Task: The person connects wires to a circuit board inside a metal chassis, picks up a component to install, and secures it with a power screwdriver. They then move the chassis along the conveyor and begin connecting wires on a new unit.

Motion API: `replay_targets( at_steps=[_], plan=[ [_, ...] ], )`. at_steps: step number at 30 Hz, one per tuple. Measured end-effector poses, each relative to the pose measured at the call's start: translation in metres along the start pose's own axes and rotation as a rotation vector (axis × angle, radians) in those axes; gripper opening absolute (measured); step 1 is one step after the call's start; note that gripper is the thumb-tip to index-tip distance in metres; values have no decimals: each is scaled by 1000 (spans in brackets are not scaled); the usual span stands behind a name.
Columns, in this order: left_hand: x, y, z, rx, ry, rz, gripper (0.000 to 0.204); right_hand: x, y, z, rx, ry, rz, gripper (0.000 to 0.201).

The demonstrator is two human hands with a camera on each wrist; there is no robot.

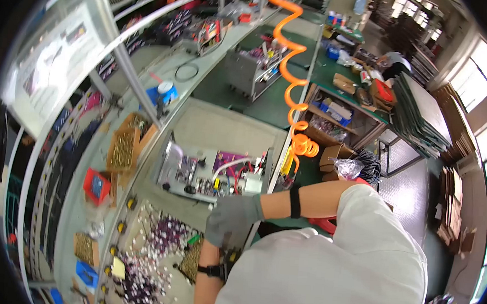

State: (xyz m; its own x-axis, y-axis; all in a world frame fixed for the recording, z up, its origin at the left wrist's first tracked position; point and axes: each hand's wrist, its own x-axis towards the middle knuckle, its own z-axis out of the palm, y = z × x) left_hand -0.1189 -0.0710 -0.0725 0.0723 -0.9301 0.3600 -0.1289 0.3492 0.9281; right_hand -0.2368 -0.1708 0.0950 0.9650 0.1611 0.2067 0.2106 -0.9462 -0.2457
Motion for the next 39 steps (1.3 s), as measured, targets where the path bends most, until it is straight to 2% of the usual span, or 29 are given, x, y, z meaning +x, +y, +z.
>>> replay_targets(
  at_steps=[1,2,3,5,7,9,10,11,13,14,15,17,18,19,21,22,23,25,26,28,29,31,32,33,34,35,37,38,39],
  plan=[
    [1,19,7,-528,125,-462,32,-1,3,-3,52,-14,97,17],
    [10,36,0,-707,102,-679,32,-2,6,-9,111,54,148,17],
    [6,31,8,-802,234,-627,33,-3,5,-15,214,119,193,15],
    [8,38,6,-619,302,-640,25,-3,-2,-20,301,254,637,21],
    [12,45,8,-521,333,-598,26,6,-1,-41,734,-82,1085,27],
    [17,50,7,-540,343,-745,16,13,-9,-32,901,-100,1137,32],
    [20,58,8,-399,330,-692,17,16,-11,-32,1036,-89,1200,38],
    [20,60,6,-400,342,-696,17,24,-17,-35,1039,-101,1195,38],
    [23,59,5,-88,216,-570,18,41,-29,-44,978,-314,1254,42],
    [15,48,3,72,127,-434,21,37,-27,-35,871,-354,1183,37],
    [11,43,6,68,134,-435,21,27,-23,-21,868,-363,1181,37],
    [14,58,4,-321,186,-606,37,8,-17,-10,457,-136,734,31],
    [16,70,1,-480,232,-615,42,4,-17,-19,252,-240,735,26],
    [15,78,-3,-486,242,-616,42,8,-19,-32,252,-251,729,26],
    [12,83,-11,-689,228,-657,44,13,-18,-51,-146,-584,733,21],
    [11,82,-10,-697,238,-650,35,10,-15,-49,-318,-558,623,20],
    [9,77,-9,-704,248,-648,35,4,-7,-47,-320,-567,614,20],
    [9,66,-11,-692,157,-823,21,-2,8,-46,-365,-287,88,25],
    [11,66,-10,-697,162,-821,21,-2,10,-48,-366,-291,83,25],
    [19,67,-6,-479,48,-778,12,1,12,-53,-361,-194,-133,29],
    [23,69,-1,-485,53,-779,12,2,11,-52,-358,-201,-137,29],
    [30,72,7,-301,10,-636,12,4,10,-50,-361,-22,-201,30],
    [30,66,10,-431,39,-662,15,4,11,-51,-361,-24,-204,30],
    [30,63,10,-433,44,-659,15,3,12,-53,-219,-62,107,25],
    [30,64,8,-565,107,-685,15,3,12,-56,-75,-97,422,22],
    [30,66,9,-697,167,-712,16,4,10,-58,-76,-99,427,22],
    [30,69,14,-701,215,-738,19,8,4,-63,281,-420,945,23],
    [28,68,13,-694,213,-713,21,6,5,-61,281,-421,950,23],
    [27,66,11,-686,212,-687,24,2,6,-56,147,-532,841,27]
  ],
)
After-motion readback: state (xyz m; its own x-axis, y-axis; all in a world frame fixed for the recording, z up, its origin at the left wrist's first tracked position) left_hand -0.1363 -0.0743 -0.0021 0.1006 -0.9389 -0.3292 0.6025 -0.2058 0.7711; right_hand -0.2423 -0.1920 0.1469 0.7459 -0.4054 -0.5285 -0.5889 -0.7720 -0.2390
